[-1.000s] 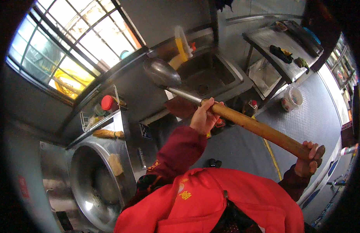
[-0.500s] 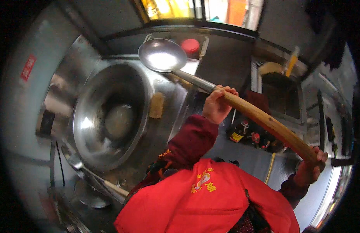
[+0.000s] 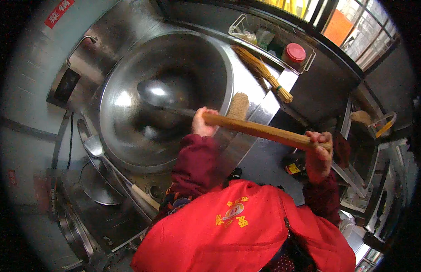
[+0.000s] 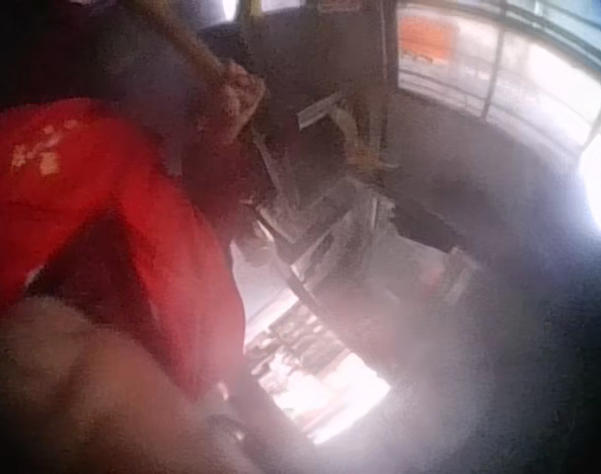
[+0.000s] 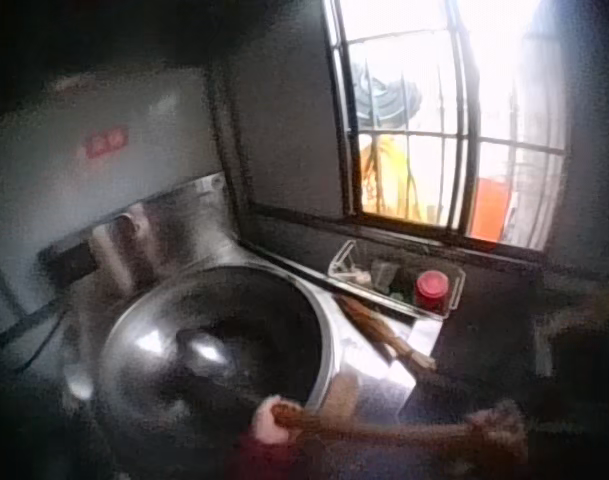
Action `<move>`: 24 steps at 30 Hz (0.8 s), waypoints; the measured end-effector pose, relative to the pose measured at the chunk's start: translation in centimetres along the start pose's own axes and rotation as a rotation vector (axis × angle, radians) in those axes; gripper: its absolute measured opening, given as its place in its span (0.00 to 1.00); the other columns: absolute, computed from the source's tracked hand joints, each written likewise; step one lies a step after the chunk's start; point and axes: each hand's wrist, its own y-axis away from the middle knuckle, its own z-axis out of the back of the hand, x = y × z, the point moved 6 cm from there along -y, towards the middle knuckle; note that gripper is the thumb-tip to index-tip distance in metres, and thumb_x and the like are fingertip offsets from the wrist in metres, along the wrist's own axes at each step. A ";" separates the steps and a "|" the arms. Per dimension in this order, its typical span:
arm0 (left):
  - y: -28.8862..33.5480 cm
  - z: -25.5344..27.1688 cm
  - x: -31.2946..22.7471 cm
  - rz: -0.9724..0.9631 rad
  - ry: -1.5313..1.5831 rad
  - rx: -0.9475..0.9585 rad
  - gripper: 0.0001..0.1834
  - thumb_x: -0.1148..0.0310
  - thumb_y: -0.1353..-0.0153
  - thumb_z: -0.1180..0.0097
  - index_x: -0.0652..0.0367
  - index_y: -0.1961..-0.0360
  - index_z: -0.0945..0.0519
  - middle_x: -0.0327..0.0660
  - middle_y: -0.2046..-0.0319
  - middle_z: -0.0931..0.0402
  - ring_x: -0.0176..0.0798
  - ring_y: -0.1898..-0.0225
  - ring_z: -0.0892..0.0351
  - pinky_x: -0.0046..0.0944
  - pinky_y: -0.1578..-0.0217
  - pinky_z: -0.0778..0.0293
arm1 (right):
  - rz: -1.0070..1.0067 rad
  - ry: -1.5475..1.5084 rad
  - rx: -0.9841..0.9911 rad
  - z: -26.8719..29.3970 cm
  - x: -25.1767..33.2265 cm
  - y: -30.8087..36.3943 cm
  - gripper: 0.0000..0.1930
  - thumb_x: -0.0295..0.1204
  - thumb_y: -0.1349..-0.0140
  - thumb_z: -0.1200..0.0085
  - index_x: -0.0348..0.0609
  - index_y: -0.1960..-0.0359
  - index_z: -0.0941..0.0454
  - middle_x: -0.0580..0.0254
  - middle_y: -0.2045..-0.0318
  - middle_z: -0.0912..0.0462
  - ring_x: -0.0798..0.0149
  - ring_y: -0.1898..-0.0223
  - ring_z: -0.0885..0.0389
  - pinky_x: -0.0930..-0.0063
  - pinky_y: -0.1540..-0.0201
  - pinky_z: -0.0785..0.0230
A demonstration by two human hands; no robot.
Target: The person cleans a large metal wok in a commercial kitchen. They use a spatula and a brush to scrub the interior, then scoop out liquid with a ladle and rinse the wok with water from a tap. The person also uses a small broom to sweep the wok's surface.
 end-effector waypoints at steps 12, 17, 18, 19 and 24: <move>-4.5 13.7 -10.8 -0.121 0.014 -0.322 0.06 0.73 0.48 0.49 0.59 0.73 0.34 0.39 0.80 0.32 0.37 0.76 0.30 0.42 0.69 0.26 | -0.416 -0.107 0.038 -7.3 -15.0 -4.8 0.11 0.24 0.50 0.49 0.45 0.65 0.35 0.61 0.62 0.27 0.63 0.54 0.32 0.66 0.45 0.45; -7.6 15.4 -10.0 -0.115 0.036 -0.267 0.06 0.73 0.49 0.49 0.58 0.74 0.34 0.40 0.80 0.32 0.41 0.75 0.30 0.43 0.67 0.27 | -0.399 -0.095 -0.020 -6.9 -16.7 -5.5 0.09 0.23 0.49 0.49 0.44 0.66 0.34 0.61 0.63 0.26 0.64 0.56 0.30 0.69 0.49 0.40; -8.5 15.3 -9.4 -0.105 0.043 -0.299 0.06 0.73 0.48 0.49 0.59 0.74 0.34 0.40 0.80 0.33 0.42 0.74 0.30 0.44 0.66 0.28 | -0.378 -0.096 -0.045 -6.6 -16.5 -5.9 0.09 0.22 0.49 0.50 0.43 0.66 0.34 0.60 0.63 0.26 0.65 0.58 0.30 0.69 0.51 0.38; -9.4 14.5 -8.8 -0.070 0.002 -0.206 0.06 0.73 0.48 0.49 0.59 0.73 0.34 0.40 0.79 0.32 0.42 0.74 0.30 0.44 0.66 0.27 | -0.356 -0.106 -0.060 -6.5 -16.2 -6.2 0.09 0.21 0.50 0.50 0.43 0.67 0.34 0.60 0.62 0.26 0.65 0.59 0.29 0.70 0.54 0.36; -14.4 11.4 -4.5 -0.008 0.181 -0.250 0.07 0.72 0.47 0.47 0.59 0.71 0.32 0.39 0.76 0.30 0.40 0.73 0.28 0.41 0.67 0.23 | -0.194 0.102 -0.047 -7.0 -13.0 -8.5 0.10 0.18 0.53 0.50 0.42 0.70 0.34 0.60 0.66 0.25 0.64 0.59 0.28 0.63 0.45 0.42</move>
